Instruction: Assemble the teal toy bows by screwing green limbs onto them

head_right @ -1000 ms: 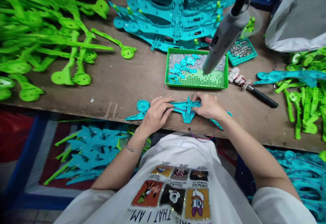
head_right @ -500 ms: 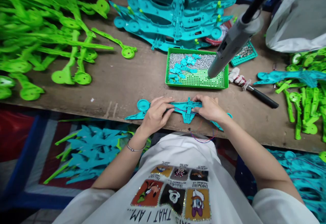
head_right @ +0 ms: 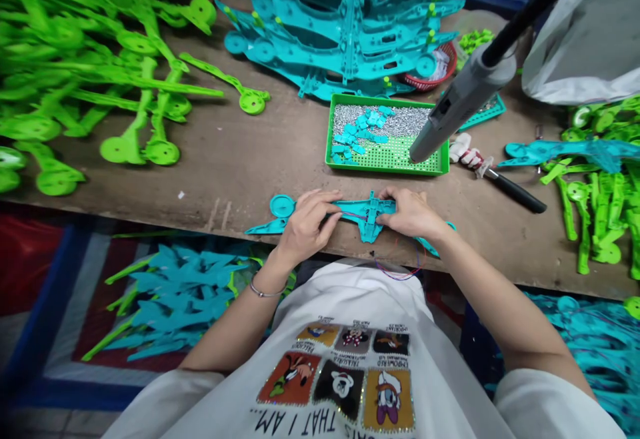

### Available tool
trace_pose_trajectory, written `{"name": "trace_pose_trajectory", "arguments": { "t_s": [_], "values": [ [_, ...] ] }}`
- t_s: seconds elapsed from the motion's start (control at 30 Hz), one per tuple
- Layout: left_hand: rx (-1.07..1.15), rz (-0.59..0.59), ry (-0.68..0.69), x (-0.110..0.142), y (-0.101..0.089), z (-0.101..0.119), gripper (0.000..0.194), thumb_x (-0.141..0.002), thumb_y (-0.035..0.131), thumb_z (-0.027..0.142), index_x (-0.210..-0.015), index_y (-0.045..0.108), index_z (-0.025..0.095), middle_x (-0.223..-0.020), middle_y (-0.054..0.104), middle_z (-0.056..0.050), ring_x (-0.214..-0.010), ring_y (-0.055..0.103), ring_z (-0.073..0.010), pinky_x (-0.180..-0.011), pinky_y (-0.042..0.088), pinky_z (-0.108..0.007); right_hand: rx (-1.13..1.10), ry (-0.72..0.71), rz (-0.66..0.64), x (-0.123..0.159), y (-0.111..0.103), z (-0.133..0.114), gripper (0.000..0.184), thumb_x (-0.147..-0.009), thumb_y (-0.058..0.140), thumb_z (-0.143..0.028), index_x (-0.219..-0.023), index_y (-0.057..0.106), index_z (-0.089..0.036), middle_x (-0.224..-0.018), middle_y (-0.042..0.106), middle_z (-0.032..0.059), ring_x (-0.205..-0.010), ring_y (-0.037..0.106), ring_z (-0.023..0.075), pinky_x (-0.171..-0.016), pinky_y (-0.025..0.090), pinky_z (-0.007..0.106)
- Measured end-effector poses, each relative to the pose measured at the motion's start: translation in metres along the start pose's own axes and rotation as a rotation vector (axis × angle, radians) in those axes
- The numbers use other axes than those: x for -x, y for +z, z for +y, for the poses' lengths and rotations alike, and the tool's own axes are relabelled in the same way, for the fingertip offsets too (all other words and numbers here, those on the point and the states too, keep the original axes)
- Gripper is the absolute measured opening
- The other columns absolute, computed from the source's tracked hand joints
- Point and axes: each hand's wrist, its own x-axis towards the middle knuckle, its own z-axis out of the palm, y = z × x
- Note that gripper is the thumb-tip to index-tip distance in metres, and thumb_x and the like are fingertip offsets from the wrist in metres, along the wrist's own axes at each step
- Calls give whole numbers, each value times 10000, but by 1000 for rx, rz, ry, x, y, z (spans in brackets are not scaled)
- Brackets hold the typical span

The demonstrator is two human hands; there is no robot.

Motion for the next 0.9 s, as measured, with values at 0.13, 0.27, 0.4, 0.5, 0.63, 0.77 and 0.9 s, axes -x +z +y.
{"name": "trace_pose_trajectory", "arguments": {
  "t_s": [0.13, 0.27, 0.4, 0.5, 0.63, 0.77, 0.9],
  "values": [
    [7, 9, 8, 0, 0, 1, 69, -976, 591, 187, -1030, 632, 202, -1236, 724, -107, -1229, 662, -230, -1119, 467, -499, 10, 5, 46, -2, 5, -3, 399, -738, 772, -342, -1119, 692, -254, -1072, 759, 34, -1033, 679, 303, -1046, 395, 520],
    [11, 9, 19, 0, 0, 0, 86, -969, 603, 182, -1043, 636, 209, -1256, 720, -100, -1245, 655, -228, -1132, 462, -494, 3, 29, 58, -4, 6, -2, 396, -709, 792, -317, -1090, 714, -240, -1055, 766, 40, -1012, 686, 302, -1010, 439, 493],
    [39, 34, 16, 0, -1, 0, 70, -983, 578, 182, -1037, 615, 207, -1241, 724, -103, -1249, 657, -224, -1132, 474, -493, -114, -75, -9, -7, 3, 12, 341, -789, 738, -280, -1128, 722, -242, -1104, 769, 34, -1057, 688, 278, -1004, 487, 440],
    [101, 96, -33, -2, -4, 1, 68, -1007, 530, 180, -1052, 577, 200, -1268, 710, -117, -1273, 644, -213, -1117, 497, -474, -219, -162, -7, -9, 2, 24, 328, -834, 682, -226, -1160, 712, -233, -1142, 765, 31, -1055, 693, 245, -997, 514, 395],
    [121, 252, -199, -3, -16, 5, 66, -1026, 519, 216, -1081, 553, 202, -1244, 723, -104, -1209, 683, -195, -1027, 554, -396, -264, -201, 28, -9, 4, 28, 296, -812, 689, -171, -1105, 711, -206, -1118, 767, 39, -1024, 700, 230, -957, 545, 380],
    [-21, 465, -410, 4, -45, 3, 117, -1024, 553, 269, -1111, 584, 197, -1144, 753, -75, -1100, 726, -192, -986, 566, -365, -264, -218, 53, -10, 6, 26, 291, -787, 712, -137, -1067, 727, -215, -1108, 773, 34, -1027, 706, 231, -972, 550, 399],
    [-157, 654, -644, 20, -73, -19, 207, -1025, 560, 368, -1107, 606, 183, -1097, 753, -74, -989, 750, -196, -925, 590, -364, -245, -216, 71, -13, 6, 28, 305, -781, 733, -144, -1073, 745, -231, -1107, 778, 33, -1028, 707, 247, -988, 540, 432]
  ]
}}
